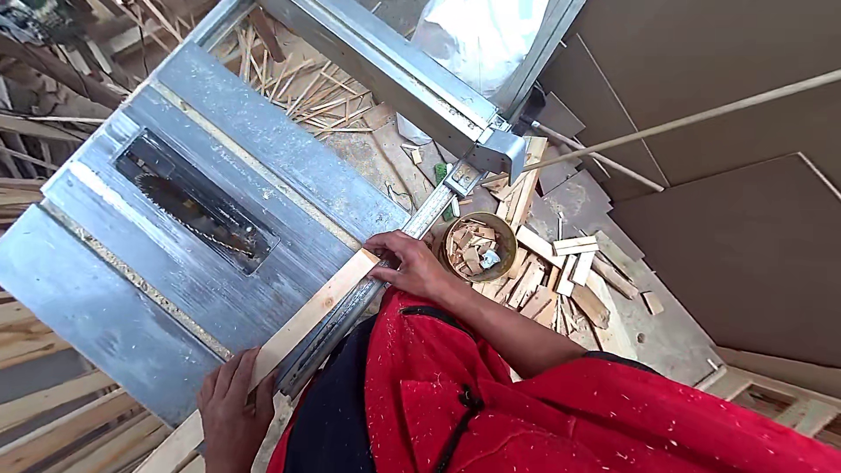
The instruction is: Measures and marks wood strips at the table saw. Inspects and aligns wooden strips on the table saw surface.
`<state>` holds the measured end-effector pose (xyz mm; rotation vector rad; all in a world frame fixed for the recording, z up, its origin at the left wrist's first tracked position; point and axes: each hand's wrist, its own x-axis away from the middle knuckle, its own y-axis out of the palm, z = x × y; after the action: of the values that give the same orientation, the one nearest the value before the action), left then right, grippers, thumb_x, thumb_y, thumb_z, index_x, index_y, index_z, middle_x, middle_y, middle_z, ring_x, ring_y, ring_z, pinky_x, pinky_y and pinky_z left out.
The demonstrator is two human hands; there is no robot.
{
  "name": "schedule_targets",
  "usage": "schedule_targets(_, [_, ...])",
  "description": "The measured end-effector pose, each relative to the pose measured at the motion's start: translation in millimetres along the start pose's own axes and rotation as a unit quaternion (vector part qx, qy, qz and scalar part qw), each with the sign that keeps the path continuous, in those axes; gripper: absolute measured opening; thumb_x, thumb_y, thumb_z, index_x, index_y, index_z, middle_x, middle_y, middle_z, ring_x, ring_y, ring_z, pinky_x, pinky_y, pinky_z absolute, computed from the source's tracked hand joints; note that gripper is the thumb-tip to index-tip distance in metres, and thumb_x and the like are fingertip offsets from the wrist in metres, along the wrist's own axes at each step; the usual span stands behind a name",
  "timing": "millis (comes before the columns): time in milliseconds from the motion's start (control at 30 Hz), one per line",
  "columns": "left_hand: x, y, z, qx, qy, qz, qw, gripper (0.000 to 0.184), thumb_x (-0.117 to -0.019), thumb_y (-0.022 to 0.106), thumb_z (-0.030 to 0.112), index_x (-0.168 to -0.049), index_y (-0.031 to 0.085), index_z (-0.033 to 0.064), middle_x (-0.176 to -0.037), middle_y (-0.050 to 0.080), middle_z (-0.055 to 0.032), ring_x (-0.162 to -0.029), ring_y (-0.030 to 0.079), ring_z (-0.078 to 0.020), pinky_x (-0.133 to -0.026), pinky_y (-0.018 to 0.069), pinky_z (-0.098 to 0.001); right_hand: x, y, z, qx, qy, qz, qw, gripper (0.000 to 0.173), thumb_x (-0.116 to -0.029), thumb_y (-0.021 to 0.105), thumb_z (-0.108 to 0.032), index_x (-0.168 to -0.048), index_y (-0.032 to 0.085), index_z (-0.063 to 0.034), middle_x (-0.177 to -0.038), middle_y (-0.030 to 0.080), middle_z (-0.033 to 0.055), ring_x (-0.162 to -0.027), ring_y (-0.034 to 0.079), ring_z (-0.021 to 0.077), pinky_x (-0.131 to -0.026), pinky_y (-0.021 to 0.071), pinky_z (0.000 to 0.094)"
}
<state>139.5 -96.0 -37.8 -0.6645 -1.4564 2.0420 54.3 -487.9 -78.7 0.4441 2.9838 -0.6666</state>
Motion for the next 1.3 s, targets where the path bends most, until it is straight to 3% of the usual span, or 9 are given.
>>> schedule_targets(200, [-3,4,3,0.019,-0.001,0.001,1.000,0.049,-0.0925,0.067,0.035,-0.132,0.067,0.0048,-0.124,0.067,-0.0178,-0.111,0.064,-0.0355,-0.098,0.0510,-0.0519,0,1,1,0.000,-0.011,0.003,1.000,0.041,-0.0852,0.084,-0.023,-0.120,0.070,-0.0068,-0.103,0.071,0.0048,-0.094,0.068,0.0118,-0.087,0.0592,0.0302])
schedule_targets(533, [-2,5,1,0.015,-0.013,-0.008,1.000,0.050,-0.0916,0.068,0.033,-0.133,0.066,0.0048,-0.125,0.067,-0.0175,-0.114,0.065,-0.0333,-0.098,0.0541,-0.0480,-4,-1,3,-0.005,-0.018,0.001,1.000,0.040,-0.0836,0.086,-0.023,-0.117,0.071,-0.0070,-0.101,0.072,0.0044,-0.092,0.069,0.0119,-0.086,0.0596,0.0295])
schedule_targets(633, [-5,6,8,0.029,-0.023,-0.008,0.999,0.048,-0.0937,0.067,0.032,-0.133,0.066,0.0037,-0.128,0.066,-0.0194,-0.116,0.065,-0.0363,-0.100,0.0533,-0.0525,-5,-9,1,0.032,-0.023,-0.004,0.999,0.043,-0.0836,0.085,-0.025,-0.119,0.071,-0.0073,-0.106,0.072,0.0060,-0.096,0.069,0.0153,-0.088,0.0596,0.0336])
schedule_targets(767, [0,5,12,0.017,-0.047,0.003,0.999,0.045,-0.0944,0.067,0.029,-0.134,0.065,0.0072,-0.130,0.066,-0.0165,-0.119,0.063,-0.0343,-0.103,0.0500,-0.0555,-15,-8,-17,0.145,-0.131,-0.058,0.979,0.055,-0.0888,0.079,-0.038,-0.131,0.063,-0.0067,-0.131,0.066,0.0095,-0.126,0.060,0.0261,-0.107,0.0491,0.0456])
schedule_targets(867, [-1,14,14,-0.057,-0.042,-0.003,0.997,0.047,-0.0981,0.061,0.033,-0.139,0.059,0.0094,-0.131,0.064,-0.0173,-0.118,0.063,-0.0370,-0.098,0.0494,-0.0572,-29,4,-41,0.178,-0.213,-0.145,0.950,0.054,-0.0933,0.074,-0.039,-0.135,0.059,-0.0082,-0.139,0.063,0.0094,-0.133,0.056,0.0281,-0.111,0.0452,0.0482])
schedule_targets(1000, [-3,17,15,-0.106,-0.018,-0.009,0.994,0.053,-0.1024,0.056,0.037,-0.146,0.051,0.0082,-0.130,0.063,-0.0180,-0.116,0.062,-0.0378,-0.095,0.0494,-0.0557,-41,33,-46,0.233,-0.251,-0.263,0.902,0.053,-0.0956,0.071,-0.028,-0.142,0.053,-0.0094,-0.131,0.065,0.0115,-0.127,0.060,0.0299,-0.112,0.0442,0.0473])
schedule_targets(1133, [-11,10,9,-0.119,0.008,-0.031,0.992,0.060,-0.1050,0.050,0.047,-0.148,0.048,0.0060,-0.126,0.064,-0.0196,-0.111,0.062,-0.0406,-0.089,0.0506,-0.0556,-46,38,-44,0.267,-0.266,-0.288,0.880,0.046,-0.0977,0.068,-0.026,-0.138,0.056,-0.0078,-0.128,0.066,0.0121,-0.124,0.062,0.0305,-0.111,0.0455,0.0472])
schedule_targets(1300, [-6,12,8,-0.119,0.021,-0.003,0.993,0.058,-0.1060,0.049,0.045,-0.148,0.047,0.0047,-0.124,0.063,-0.0203,-0.110,0.062,-0.0399,-0.087,0.0509,-0.0538,-43,44,-54,0.286,-0.260,-0.297,0.873,0.049,-0.0976,0.069,-0.027,-0.140,0.054,-0.0085,-0.131,0.064,0.0130,-0.124,0.060,0.0315,-0.110,0.0459,0.0484])
